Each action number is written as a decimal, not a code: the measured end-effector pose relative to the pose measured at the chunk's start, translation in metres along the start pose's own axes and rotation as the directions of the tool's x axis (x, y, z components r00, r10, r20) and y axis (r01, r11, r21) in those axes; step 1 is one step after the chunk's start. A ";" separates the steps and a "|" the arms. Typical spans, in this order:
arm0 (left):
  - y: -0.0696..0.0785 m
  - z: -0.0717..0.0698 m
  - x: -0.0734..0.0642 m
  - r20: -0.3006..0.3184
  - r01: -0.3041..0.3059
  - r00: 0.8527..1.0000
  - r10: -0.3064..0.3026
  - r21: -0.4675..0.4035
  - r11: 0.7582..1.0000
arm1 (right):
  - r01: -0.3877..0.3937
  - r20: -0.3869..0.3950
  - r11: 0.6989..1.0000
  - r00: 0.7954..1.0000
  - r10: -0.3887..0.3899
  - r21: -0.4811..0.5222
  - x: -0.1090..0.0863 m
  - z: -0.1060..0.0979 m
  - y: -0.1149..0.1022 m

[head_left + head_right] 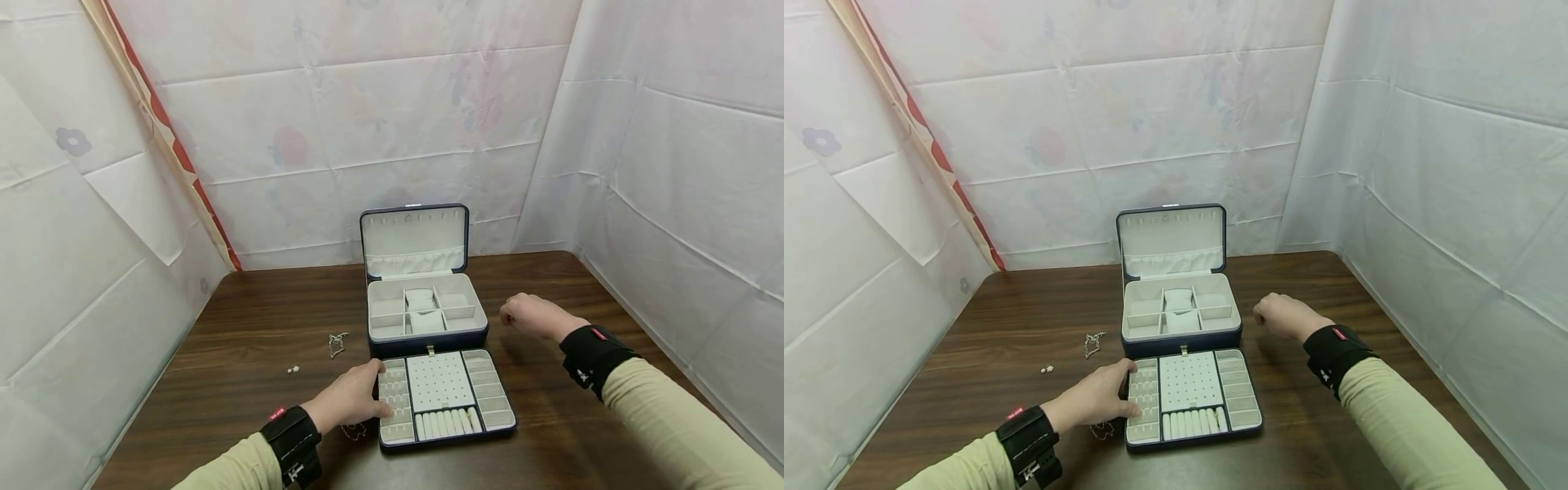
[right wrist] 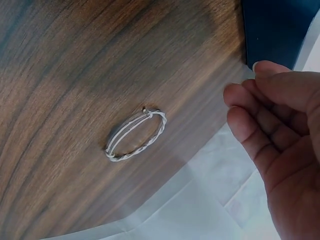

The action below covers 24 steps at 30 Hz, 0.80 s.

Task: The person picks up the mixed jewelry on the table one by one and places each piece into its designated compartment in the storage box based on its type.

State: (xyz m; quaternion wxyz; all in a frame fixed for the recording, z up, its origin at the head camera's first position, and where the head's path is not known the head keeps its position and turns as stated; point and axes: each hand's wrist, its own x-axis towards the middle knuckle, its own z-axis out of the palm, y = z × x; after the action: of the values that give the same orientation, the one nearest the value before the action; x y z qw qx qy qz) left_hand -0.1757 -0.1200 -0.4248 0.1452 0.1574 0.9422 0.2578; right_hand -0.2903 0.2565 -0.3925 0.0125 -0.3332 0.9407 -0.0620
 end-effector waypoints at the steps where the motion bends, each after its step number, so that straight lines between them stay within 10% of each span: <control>1: 0.000 0.000 0.000 0.000 0.000 1.000 0.000 0.000 1.000 | -0.001 -0.003 1.000 1.000 0.001 0.004 0.000 0.000 0.000; 24: -0.005 0.003 0.002 0.009 -0.005 1.000 0.005 -0.008 1.000 | 0.080 -0.108 0.996 0.991 -0.076 0.029 -0.001 -0.003 -0.007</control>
State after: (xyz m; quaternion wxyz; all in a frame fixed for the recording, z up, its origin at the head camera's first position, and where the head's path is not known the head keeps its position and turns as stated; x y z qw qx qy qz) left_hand -0.1774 -0.1226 -0.4300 0.1492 0.1604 0.9400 0.2614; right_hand -0.2852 0.2523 -0.3885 -0.0345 -0.3656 0.9252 -0.0960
